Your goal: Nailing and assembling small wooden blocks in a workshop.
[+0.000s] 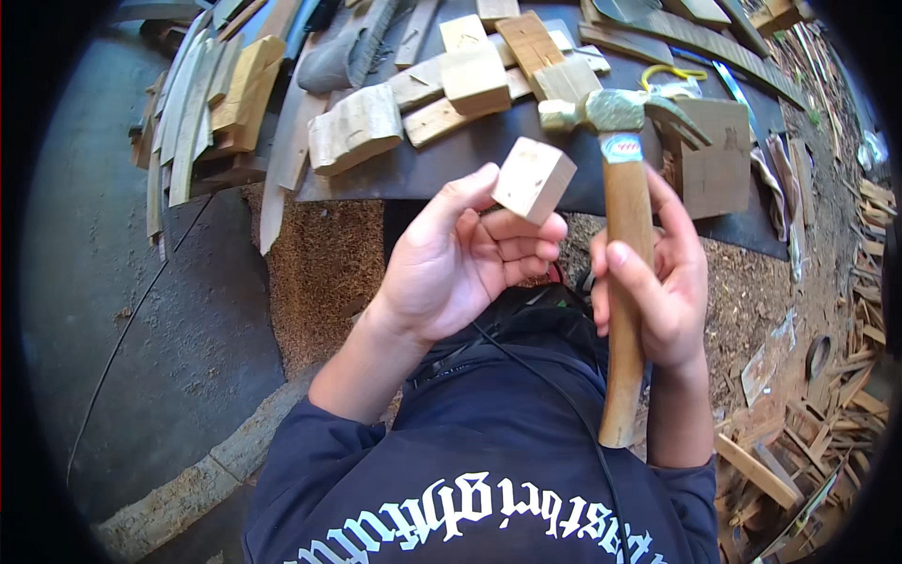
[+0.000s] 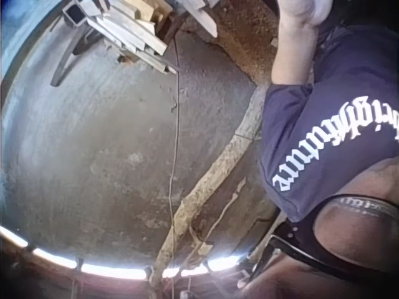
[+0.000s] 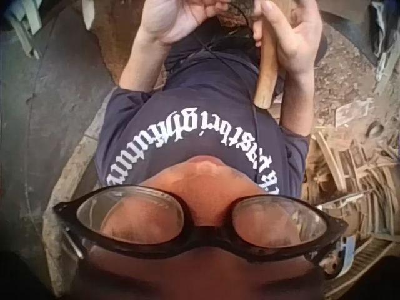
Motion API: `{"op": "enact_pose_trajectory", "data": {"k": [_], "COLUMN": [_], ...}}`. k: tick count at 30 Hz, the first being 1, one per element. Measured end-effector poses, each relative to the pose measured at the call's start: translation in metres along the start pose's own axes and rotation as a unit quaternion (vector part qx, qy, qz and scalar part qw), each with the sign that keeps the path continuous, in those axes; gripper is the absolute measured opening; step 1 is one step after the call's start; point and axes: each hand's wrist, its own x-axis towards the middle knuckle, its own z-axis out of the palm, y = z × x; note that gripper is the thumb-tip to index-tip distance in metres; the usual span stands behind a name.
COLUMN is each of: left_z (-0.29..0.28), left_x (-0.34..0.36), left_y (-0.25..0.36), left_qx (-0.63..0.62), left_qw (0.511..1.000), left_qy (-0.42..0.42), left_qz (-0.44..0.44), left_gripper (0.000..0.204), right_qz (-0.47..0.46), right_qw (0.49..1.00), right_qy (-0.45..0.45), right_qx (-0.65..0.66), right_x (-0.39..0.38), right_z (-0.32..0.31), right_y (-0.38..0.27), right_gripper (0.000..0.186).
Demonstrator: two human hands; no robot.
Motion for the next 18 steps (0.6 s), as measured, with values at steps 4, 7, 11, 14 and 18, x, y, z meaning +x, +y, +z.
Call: {"op": "enact_pose_trajectory", "data": {"k": [4,7,11,14,18], "left_z": [-0.006,-0.017,-0.020,-0.027,-0.035], "left_x": [-0.006,-0.006,-0.014,-0.019,-0.024], "left_y": [0.001,-0.003,-0.007,-0.003,0.001], "left_qx": [0.104,0.165,0.238,0.268,0.284], "left_qw": [0.994,0.986,0.968,0.959,0.953], "left_qy": [0.018,0.014,-0.005,0.018,0.035], "left_qz": [0.022,0.027,0.082,0.093,0.096], "left_gripper": [0.051,0.048,0.041,0.040,0.039], "right_qz": [-0.043,-0.075,-0.096,-0.046,-0.042], "right_qw": [0.997,0.988,0.977,0.974,0.965], "right_qy": [0.001,0.016,0.003,-0.012,-0.022], "right_qx": [-0.056,-0.131,-0.189,-0.221,-0.258], "right_x": [0.039,0.064,0.094,0.119,0.135], "right_z": [0.012,0.019,0.028,0.028,0.035], "right_y": [-0.009,-0.011,-0.026,-0.034,-0.048], "right_gripper": [0.070,0.070,0.069,0.070,0.069]}}
